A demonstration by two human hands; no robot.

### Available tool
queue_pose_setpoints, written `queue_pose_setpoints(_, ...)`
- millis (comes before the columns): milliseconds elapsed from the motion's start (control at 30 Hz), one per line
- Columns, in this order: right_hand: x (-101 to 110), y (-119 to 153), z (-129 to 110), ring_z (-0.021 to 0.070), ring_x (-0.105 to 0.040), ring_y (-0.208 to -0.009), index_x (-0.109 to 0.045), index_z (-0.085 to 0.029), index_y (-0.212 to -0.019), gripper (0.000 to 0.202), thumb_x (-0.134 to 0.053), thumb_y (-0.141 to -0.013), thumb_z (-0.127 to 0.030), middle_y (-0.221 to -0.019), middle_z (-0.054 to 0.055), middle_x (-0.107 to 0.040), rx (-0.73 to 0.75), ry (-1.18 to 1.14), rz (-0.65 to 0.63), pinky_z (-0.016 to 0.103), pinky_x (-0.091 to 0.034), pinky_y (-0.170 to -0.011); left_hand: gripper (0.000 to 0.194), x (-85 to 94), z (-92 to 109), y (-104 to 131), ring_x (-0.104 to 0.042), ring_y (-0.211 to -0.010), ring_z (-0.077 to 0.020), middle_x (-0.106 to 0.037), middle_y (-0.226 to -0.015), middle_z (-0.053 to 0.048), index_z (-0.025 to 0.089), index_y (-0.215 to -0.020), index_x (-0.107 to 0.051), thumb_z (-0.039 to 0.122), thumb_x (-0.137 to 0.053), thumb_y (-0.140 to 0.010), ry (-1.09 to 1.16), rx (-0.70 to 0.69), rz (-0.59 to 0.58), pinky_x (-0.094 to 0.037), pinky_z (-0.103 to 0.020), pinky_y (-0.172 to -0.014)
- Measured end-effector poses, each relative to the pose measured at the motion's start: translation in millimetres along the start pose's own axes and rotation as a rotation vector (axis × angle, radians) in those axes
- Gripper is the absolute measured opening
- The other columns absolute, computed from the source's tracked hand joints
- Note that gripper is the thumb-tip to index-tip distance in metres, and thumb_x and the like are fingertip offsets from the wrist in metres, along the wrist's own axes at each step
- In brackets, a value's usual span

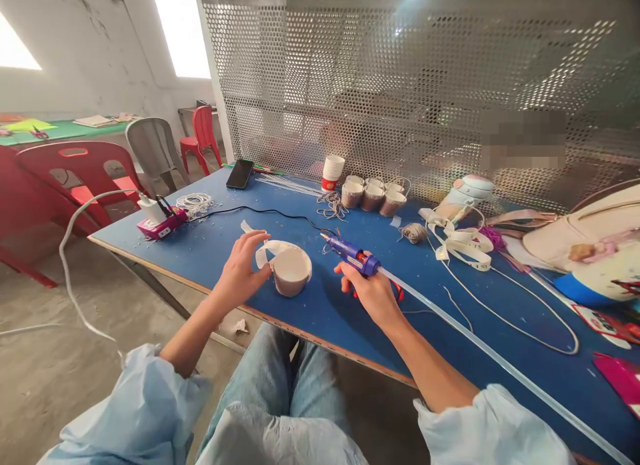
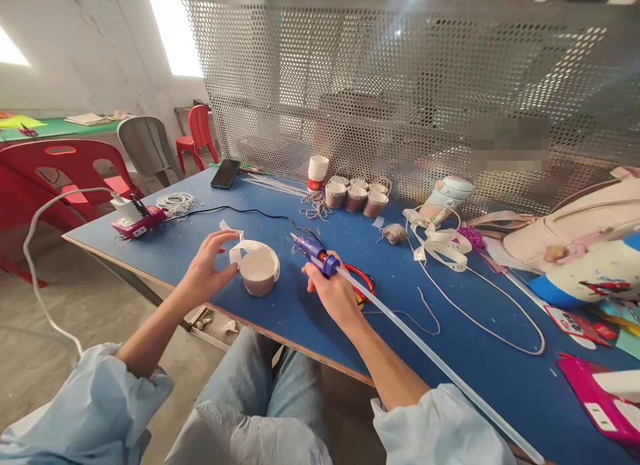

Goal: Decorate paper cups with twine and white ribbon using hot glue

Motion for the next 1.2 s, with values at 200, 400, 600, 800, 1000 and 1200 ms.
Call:
queue_pose_setpoints(200, -1, 4, -13, 0.0144, -0.057, -0.059, -0.057, -0.019, -0.088, 0.032, -0.056, -0.089, -0.052, -0.063, -0.003, -0.06, -0.013, -0.035, -0.029, 0.028, -0.043, -0.061, 0.058, -17.0, -25, -38, -0.053, -0.123, -0.0278, -0.057, -0.136, -0.012, 0.018, -0.14, -0.044, 0.029, -0.055, -0.084, 0.006, -0.05, -0.434, -0.042, -0.044, -0.105)
queue_pose_setpoints(400, -1, 5, -28, 0.0138, -0.055, -0.059, -0.056, -0.02, -0.089, 0.031, -0.056, -0.089, -0.052, -0.062, -0.004, -0.06, -0.027, 0.034, -0.117, 0.027, -0.043, -0.061, 0.032, -20.3, -25, -59, -0.064, -0.091, -0.0174, -0.071, -0.105, -0.006, 0.019, -0.115, -0.066, 0.032, -0.053, -0.088, 0.279, -0.044, -0.524, -0.05, -0.024, -0.072)
queue_pose_setpoints(600, -2, 12, -42, 0.0129, -0.057, -0.058, -0.056, -0.021, -0.092, 0.029, -0.057, -0.089, -0.049, -0.064, -0.004, -0.062, -0.017, 0.03, -0.132, 0.026, -0.044, -0.058, 0.017, -15.4, -5, -78, -0.06, -0.076, -0.0141, -0.068, -0.084, -0.005, 0.018, -0.092, -0.074, 0.028, -0.066, -0.082, 0.423, -0.193, -0.567, -0.048, -0.023, -0.07)
queue_pose_setpoints(800, 4, 23, -50, 0.012, -0.059, -0.059, -0.057, -0.022, -0.092, 0.024, -0.061, -0.086, -0.045, -0.076, -0.001, -0.067, -0.065, 0.015, -0.077, 0.025, -0.049, -0.06, 0.006, -32.6, 10, -90, -0.063, -0.102, -0.0198, -0.068, -0.107, -0.008, 0.016, -0.077, -0.068, 0.023, -0.069, -0.076, 0.629, -0.13, -0.681, -0.049, -0.03, -0.088)
queue_pose_setpoints(1000, -17, 23, -46, 0.0144, -0.069, -0.066, -0.056, -0.023, -0.098, 0.023, -0.058, -0.089, -0.044, -0.098, 0.003, -0.071, -0.015, -0.117, -0.139, 0.027, -0.056, -0.062, 0.014, -56.5, 9, -88, -0.065, -0.082, -0.0153, -0.072, -0.103, -0.008, 0.016, -0.076, -0.056, 0.02, -0.068, -0.071, 0.87, 0.102, -0.772, -0.05, -0.024, -0.065)
queue_pose_setpoints(1200, -35, 23, -32, 0.0169, -0.072, -0.078, -0.056, -0.021, -0.102, 0.024, -0.055, -0.093, -0.044, -0.105, 0.006, -0.069, -0.023, -0.257, -0.112, 0.033, -0.06, -0.076, 0.015, -62.9, 2, -78, -0.058, -0.061, -0.0079, -0.073, -0.089, -0.004, 0.017, -0.075, -0.05, 0.015, -0.065, -0.072, 1.02, 0.228, -0.753, -0.045, -0.02, -0.055)
Point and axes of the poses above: each hand's wrist, its own y-axis away from the middle knuckle, its own x-axis out of the back of the hand, z = x × y, the point moved 6 cm from there along -y, towards the middle knuckle
